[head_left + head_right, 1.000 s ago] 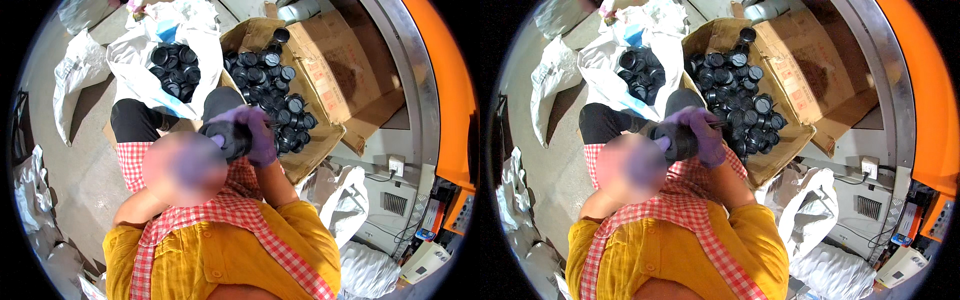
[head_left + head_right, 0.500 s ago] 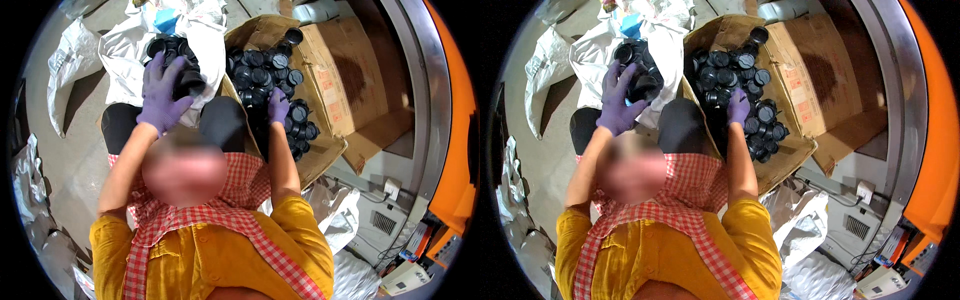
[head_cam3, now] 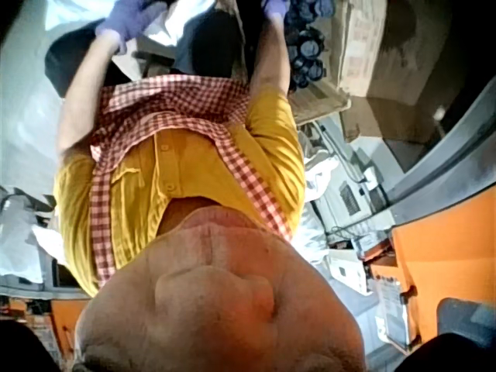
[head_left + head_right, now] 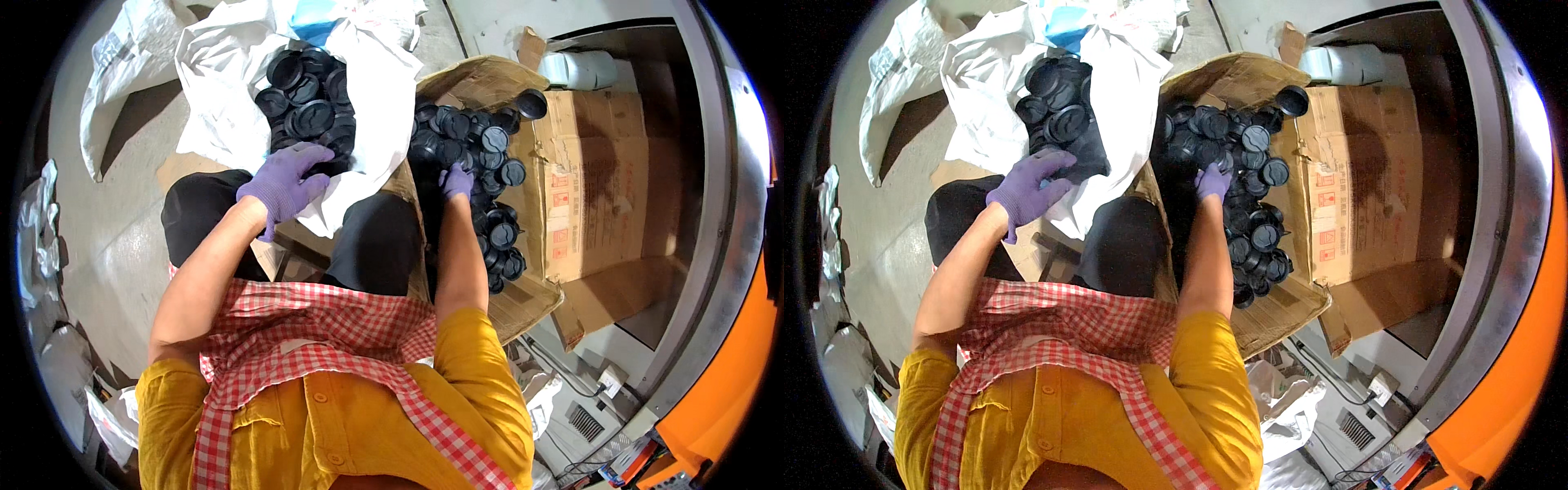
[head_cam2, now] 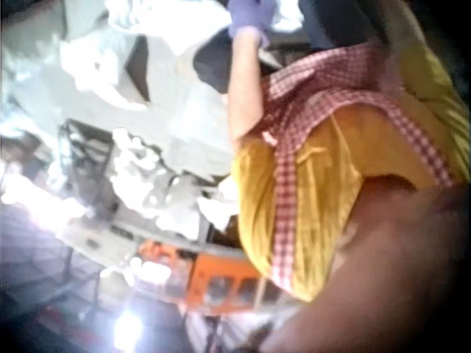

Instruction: The person cleans plastic caps by hand, picking them up from a box and using a small tool to scrape the edges before placing them into a white bag.

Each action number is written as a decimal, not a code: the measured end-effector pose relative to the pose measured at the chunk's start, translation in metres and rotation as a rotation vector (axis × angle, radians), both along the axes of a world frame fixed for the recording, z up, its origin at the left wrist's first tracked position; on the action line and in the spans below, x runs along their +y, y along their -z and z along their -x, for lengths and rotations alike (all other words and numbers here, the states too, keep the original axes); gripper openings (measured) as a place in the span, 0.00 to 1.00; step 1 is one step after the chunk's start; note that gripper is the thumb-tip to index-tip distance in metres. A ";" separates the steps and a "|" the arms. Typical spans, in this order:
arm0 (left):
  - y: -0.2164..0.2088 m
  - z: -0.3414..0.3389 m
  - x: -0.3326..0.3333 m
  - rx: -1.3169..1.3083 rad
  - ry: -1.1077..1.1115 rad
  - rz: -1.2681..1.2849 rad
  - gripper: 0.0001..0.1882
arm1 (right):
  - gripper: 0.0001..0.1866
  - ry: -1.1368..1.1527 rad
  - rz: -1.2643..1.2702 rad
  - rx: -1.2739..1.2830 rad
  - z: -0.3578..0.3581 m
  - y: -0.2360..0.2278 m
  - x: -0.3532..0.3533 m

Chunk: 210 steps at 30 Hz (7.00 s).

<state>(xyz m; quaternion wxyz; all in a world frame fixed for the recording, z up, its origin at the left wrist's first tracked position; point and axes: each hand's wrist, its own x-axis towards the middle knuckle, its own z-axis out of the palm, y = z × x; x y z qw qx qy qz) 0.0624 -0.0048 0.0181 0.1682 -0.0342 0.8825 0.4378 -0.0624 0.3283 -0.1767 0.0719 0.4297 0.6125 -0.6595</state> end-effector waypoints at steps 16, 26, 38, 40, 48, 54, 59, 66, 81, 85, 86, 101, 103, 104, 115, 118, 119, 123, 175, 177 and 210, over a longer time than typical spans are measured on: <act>-0.051 -0.026 0.079 0.043 -0.092 -0.889 0.29 | 0.07 -0.717 -0.884 0.798 -0.154 -0.235 -0.062; -0.080 -0.092 0.073 -0.377 0.132 -0.689 0.24 | 0.20 -1.015 -0.896 1.044 -0.219 -0.280 -0.043; -0.120 -0.130 0.041 0.683 1.014 0.283 0.21 | 0.18 -1.951 -0.242 0.395 -0.239 -0.286 -0.058; -0.138 -0.130 0.035 0.605 1.014 0.125 0.20 | 0.15 -1.838 0.193 0.241 -0.238 -0.300 -0.058; -0.169 -0.117 -0.023 0.039 0.303 -0.725 0.21 | 0.12 -1.394 0.819 0.221 -0.215 -0.283 -0.021; -0.099 -0.141 0.074 -0.444 -0.163 -1.553 0.32 | 0.12 -0.728 0.834 0.896 -0.219 -0.263 -0.088; -0.082 -0.117 0.097 -0.233 -0.288 -1.194 0.27 | 0.07 -0.689 -0.068 0.835 -0.182 -0.274 -0.089; -0.095 -0.072 0.072 0.661 0.093 -0.148 0.27 | 0.12 -0.196 -0.553 0.701 -0.097 -0.145 -0.016; -0.004 0.014 0.010 0.157 0.071 0.214 0.29 | 0.18 -1.168 -1.176 -0.355 -0.012 -0.034 0.052; 0.004 0.011 0.011 0.202 0.063 0.112 0.26 | 0.12 -0.943 -1.099 0.185 -0.025 -0.045 0.053; 0.006 0.011 0.010 0.221 0.063 0.064 0.26 | 0.11 -0.832 -1.046 0.293 -0.031 -0.049 0.051; -0.051 -0.082 0.088 0.269 -0.113 -0.787 0.35 | 0.16 -0.407 0.270 0.491 -0.219 -0.273 -0.051; -0.067 -0.093 0.074 0.124 -0.019 -0.998 0.33 | 0.17 -0.606 -0.196 0.726 -0.221 -0.265 -0.046; -0.061 -0.098 0.070 0.087 0.052 -1.176 0.34 | 0.19 -0.735 -0.403 0.708 -0.227 -0.268 -0.039; -0.062 -0.144 0.042 -0.480 0.100 -1.467 0.20 | 0.23 -1.430 -0.366 0.675 -0.257 -0.315 -0.067; -0.085 -0.151 0.044 -0.225 0.266 -1.041 0.20 | 0.22 -1.587 -0.502 0.560 -0.258 -0.299 -0.061; -0.097 -0.148 0.042 -0.031 0.426 -0.730 0.20 | 0.21 -1.655 -0.558 0.560 -0.259 -0.291 -0.059; -0.129 -0.139 0.028 0.800 0.909 -0.012 0.22 | 0.17 -1.646 -0.054 0.520 -0.266 -0.306 -0.068; -0.105 -0.028 0.056 0.760 -0.141 0.147 0.34 | 0.10 -0.664 -1.000 0.242 -0.105 -0.103 0.016; -0.074 -0.029 0.037 0.606 -0.196 0.069 0.36 | 0.15 -0.868 -1.106 -0.045 -0.099 -0.095 0.018; -0.075 -0.104 0.121 0.116 -0.043 -0.781 0.28 | 0.10 0.219 0.293 0.667 -0.224 -0.256 0.023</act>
